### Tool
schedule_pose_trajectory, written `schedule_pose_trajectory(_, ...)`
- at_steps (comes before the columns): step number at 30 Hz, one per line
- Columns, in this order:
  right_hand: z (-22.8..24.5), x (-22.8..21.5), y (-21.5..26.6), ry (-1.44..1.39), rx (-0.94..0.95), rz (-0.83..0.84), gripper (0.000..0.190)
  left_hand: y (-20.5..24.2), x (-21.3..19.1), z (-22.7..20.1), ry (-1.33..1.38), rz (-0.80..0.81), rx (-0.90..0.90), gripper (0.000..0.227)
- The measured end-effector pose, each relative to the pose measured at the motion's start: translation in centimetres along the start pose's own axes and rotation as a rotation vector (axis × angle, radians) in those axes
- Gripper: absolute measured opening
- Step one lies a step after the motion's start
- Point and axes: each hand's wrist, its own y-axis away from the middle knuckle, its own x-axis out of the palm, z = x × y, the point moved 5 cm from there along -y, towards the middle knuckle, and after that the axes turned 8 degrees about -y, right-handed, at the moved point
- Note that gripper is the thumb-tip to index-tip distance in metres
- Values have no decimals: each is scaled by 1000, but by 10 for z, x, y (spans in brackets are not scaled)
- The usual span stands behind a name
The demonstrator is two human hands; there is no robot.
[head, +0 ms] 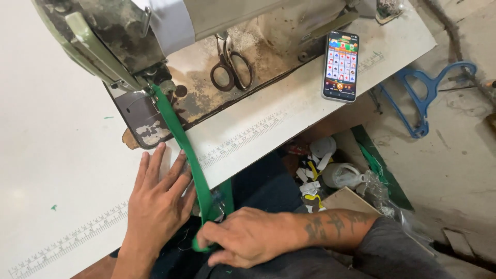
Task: The person is using an industrial sewing machine to join or hem green fabric strips, guiding the material with both hands.
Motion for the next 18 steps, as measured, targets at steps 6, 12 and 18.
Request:
schedule_pose_trajectory(6, -68, -76, -45, 525, -172, -460, 35, -2, -1, -3, 54, -24, -12, 26)
schedule_pose_trajectory(12, -78, -84, -67, 769, 4, -60, 71, -5, -7, -1, 113, -50, -30, 27)
schedule_pose_trajectory(18, -95, -87, -66, 931, 32, 190, 80, -11, 6, -5, 115, -28, -23, 19)
